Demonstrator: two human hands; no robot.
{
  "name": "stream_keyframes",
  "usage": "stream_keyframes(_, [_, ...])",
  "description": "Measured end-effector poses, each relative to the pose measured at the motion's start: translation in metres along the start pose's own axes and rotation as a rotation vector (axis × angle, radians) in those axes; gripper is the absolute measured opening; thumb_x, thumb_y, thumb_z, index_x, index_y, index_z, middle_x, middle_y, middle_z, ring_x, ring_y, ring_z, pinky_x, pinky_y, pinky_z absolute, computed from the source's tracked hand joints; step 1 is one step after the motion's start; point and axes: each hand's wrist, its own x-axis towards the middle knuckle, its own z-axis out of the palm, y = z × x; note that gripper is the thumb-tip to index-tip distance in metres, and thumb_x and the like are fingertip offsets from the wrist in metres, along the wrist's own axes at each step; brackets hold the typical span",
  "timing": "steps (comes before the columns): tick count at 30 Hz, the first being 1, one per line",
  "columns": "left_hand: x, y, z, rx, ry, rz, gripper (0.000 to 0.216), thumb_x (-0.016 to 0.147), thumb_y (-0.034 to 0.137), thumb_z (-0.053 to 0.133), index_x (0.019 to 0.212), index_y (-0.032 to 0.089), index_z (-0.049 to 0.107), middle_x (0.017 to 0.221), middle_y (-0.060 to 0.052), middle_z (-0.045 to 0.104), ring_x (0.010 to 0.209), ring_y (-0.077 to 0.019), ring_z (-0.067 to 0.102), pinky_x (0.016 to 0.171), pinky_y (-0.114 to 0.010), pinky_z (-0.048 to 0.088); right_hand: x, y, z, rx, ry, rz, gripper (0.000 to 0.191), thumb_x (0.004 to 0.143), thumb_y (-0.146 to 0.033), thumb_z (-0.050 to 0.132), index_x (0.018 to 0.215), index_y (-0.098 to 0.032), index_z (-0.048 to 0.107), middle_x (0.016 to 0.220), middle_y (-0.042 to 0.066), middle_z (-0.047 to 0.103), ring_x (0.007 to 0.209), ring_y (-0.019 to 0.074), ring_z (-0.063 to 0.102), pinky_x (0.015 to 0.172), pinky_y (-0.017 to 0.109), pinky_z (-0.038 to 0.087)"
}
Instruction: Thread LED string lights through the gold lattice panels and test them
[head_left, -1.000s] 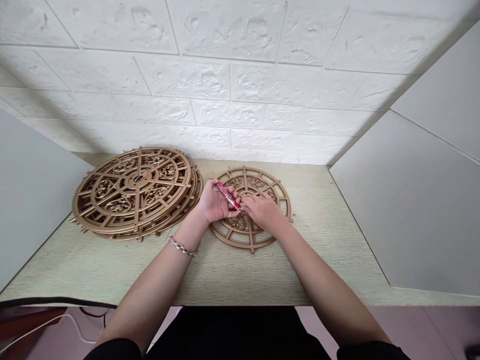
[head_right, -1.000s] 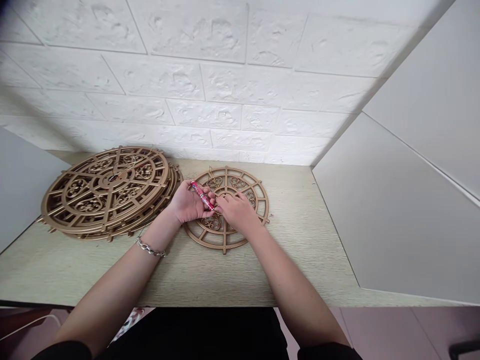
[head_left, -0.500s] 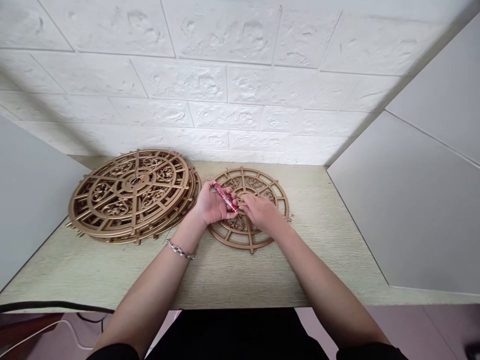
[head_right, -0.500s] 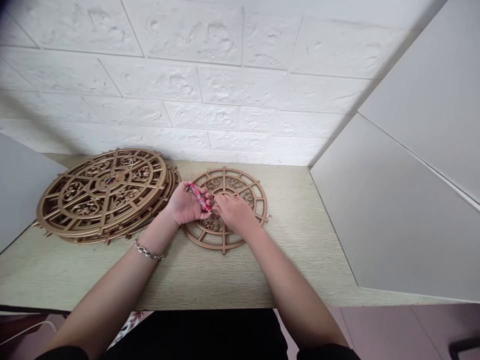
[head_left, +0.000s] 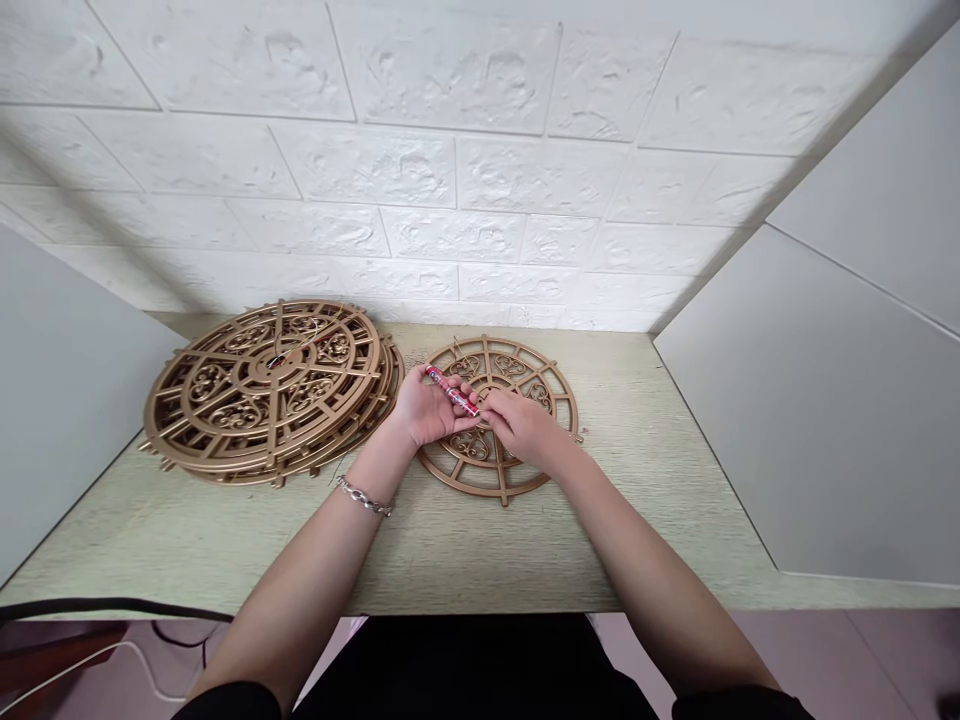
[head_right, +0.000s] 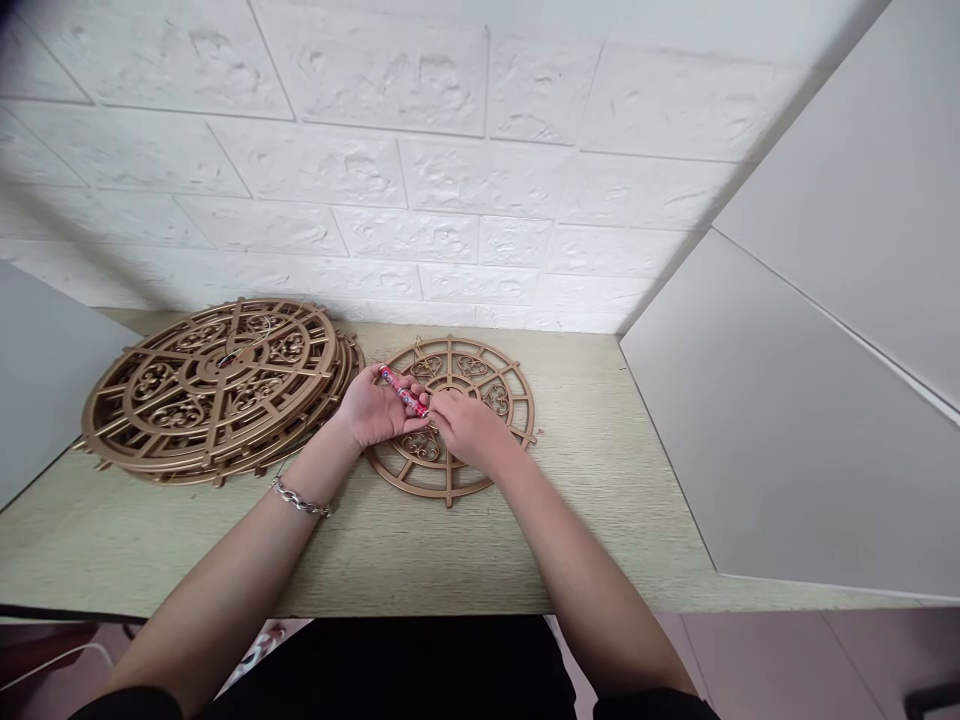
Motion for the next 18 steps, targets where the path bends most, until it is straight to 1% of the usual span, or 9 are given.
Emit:
stream_keyframes(2, [0.0001,-0.0003,-0.0003,0.0,-0.009,-0.001,0.037,0.082,0.043,0.026,0.06,0.017,0.04,0.062,-0.007,0.049,0.061,-0.022,0.055,0.058,-0.048,0.051,-0.0007,0.0009,-0.0018,-0.023,-0.011,-0.011,0.013,0.088,-0.015,0.04,0.08,-0.017,0.05,0.082,0.002,0.053,0.078,0.0141,0.049,0.07,0.025,0.037])
stream_keyframes(7, [0.0009,0.0001,-0.002,0.015,-0.024,-0.02,0.038,0.082,0.044,0.025,0.06,0.017,0.04,0.063,-0.006,0.05,0.062,-0.0222,0.055,0.058,-0.049,0.051,-0.0018,0.002,-0.0048,-0.101,-0.025,0.029,0.012,0.085,-0.014,0.047,0.077,-0.015,0.055,0.079,0.002,0.051,0.072,0.0124,0.048,0.066,0.024,0.036])
stream_keyframes(14, [0.0025,0.0012,-0.0037,0.025,-0.022,-0.038,0.035,0.081,0.044,0.029,0.061,0.017,0.041,0.065,-0.007,0.052,0.063,-0.0236,0.056,0.059,-0.051,0.05,-0.0011,0.0009,-0.0036,-0.157,-0.049,0.028,0.016,0.087,-0.014,0.045,0.077,-0.015,0.057,0.076,0.002,0.052,0.072,0.0124,0.049,0.066,0.023,0.036])
stream_keyframes(18, [0.0031,0.0009,-0.0046,0.043,-0.041,-0.048,0.035,0.08,0.044,0.029,0.061,0.017,0.041,0.066,-0.008,0.052,0.064,-0.0238,0.056,0.059,-0.051,0.05,-0.0006,0.0023,-0.0026,-0.189,-0.059,0.029,0.017,0.088,-0.016,0.044,0.08,-0.015,0.058,0.078,0.003,0.054,0.073,0.0128,0.05,0.067,0.024,0.037])
